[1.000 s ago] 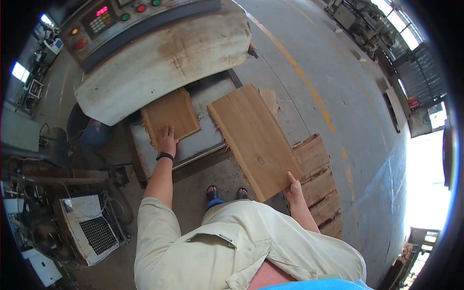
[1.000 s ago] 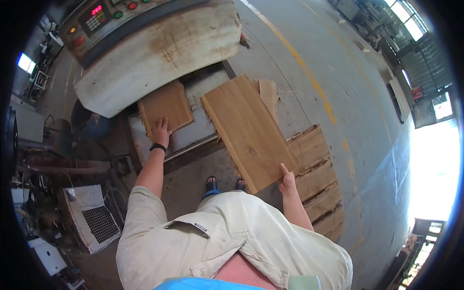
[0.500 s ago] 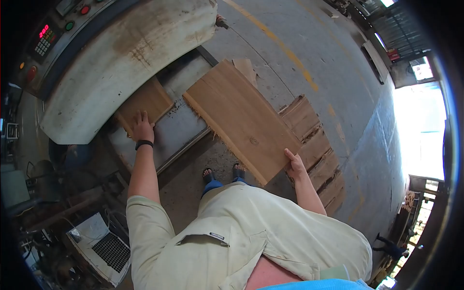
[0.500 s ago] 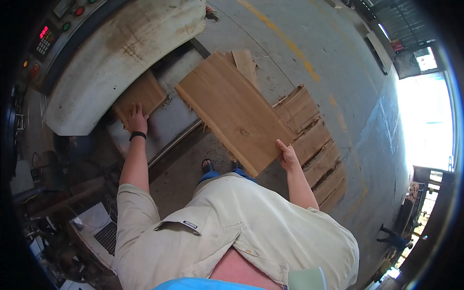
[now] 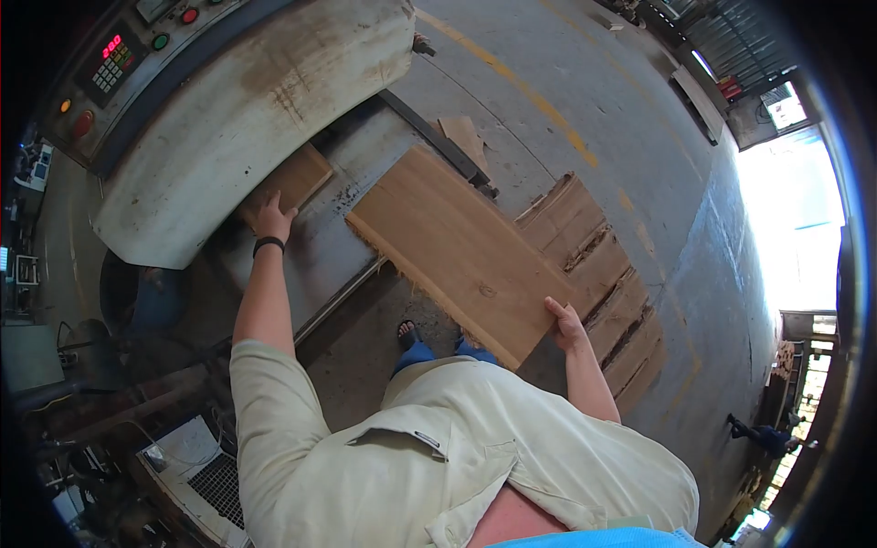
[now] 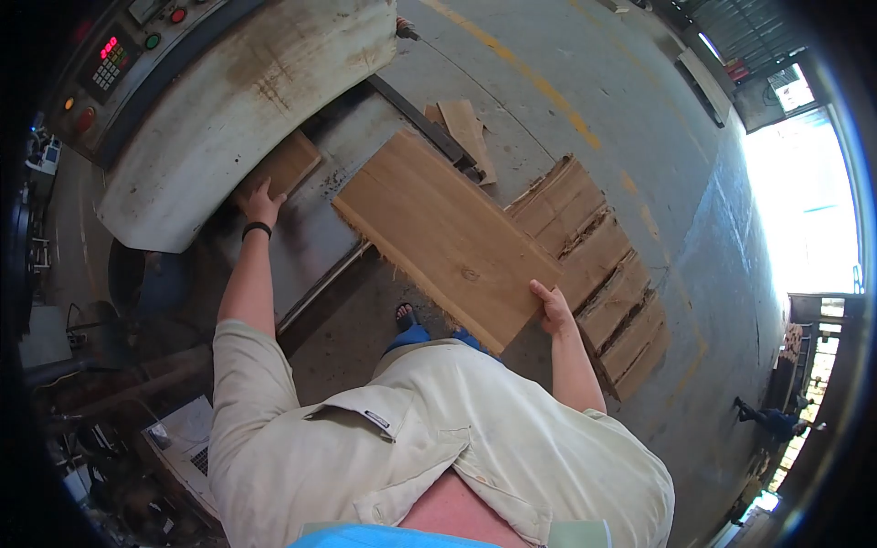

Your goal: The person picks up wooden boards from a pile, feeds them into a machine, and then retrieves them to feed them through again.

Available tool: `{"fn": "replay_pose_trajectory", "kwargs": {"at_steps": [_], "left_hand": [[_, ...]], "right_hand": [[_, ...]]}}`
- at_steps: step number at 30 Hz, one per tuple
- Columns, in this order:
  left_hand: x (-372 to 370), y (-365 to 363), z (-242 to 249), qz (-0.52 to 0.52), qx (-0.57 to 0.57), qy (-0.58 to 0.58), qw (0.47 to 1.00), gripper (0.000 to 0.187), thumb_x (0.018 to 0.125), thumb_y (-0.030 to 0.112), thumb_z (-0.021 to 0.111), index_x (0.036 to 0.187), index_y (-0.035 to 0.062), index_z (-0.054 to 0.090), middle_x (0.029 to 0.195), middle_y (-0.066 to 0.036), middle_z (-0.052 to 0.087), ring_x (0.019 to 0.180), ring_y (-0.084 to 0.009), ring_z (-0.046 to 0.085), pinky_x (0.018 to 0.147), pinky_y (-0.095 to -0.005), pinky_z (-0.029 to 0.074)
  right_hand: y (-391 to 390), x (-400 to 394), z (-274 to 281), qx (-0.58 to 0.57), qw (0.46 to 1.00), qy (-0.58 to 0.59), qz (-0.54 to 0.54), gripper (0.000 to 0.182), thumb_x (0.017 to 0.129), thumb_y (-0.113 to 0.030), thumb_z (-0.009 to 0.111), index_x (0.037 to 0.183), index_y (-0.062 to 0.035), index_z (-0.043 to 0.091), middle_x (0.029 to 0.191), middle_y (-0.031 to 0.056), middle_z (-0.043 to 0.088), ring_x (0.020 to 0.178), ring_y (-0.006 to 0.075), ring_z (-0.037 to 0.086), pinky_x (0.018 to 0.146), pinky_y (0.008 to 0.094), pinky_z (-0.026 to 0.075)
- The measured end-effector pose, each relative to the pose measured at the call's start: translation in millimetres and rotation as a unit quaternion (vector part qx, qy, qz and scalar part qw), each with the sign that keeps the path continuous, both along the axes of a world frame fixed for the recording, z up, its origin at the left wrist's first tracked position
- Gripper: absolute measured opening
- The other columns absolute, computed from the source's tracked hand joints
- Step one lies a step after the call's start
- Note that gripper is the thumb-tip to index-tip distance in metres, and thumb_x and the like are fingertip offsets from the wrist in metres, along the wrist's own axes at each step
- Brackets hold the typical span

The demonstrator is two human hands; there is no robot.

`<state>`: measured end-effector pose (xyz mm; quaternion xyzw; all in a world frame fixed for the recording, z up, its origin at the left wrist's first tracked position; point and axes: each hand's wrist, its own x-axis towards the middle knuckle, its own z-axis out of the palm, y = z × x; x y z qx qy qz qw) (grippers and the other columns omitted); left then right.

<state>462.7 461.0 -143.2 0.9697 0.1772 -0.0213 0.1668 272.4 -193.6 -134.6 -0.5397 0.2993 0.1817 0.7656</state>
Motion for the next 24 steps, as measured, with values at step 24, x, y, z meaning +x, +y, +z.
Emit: {"fn": "replay_pose_trajectory", "kwargs": {"at_steps": [24], "left_hand": [[-262.9, -297.6, 33.8, -0.147, 0.084, 0.069, 0.983, 0.091, 0.075, 0.04, 0.08, 0.149, 0.0085, 0.036, 0.157, -0.014, 0.03, 0.143, -0.0379, 0.03, 0.115, -0.0468, 0.032]], "right_hand": [[199.9, 23.4, -42.0, 0.144, 0.945, 0.068, 0.287, 0.047, 0.091, -0.026, 0.069, 0.126, 0.0014, 0.052, 0.117, 0.0166, 0.062, 0.108, 0.0297, 0.063, 0.09, 0.0441, 0.056]]}}
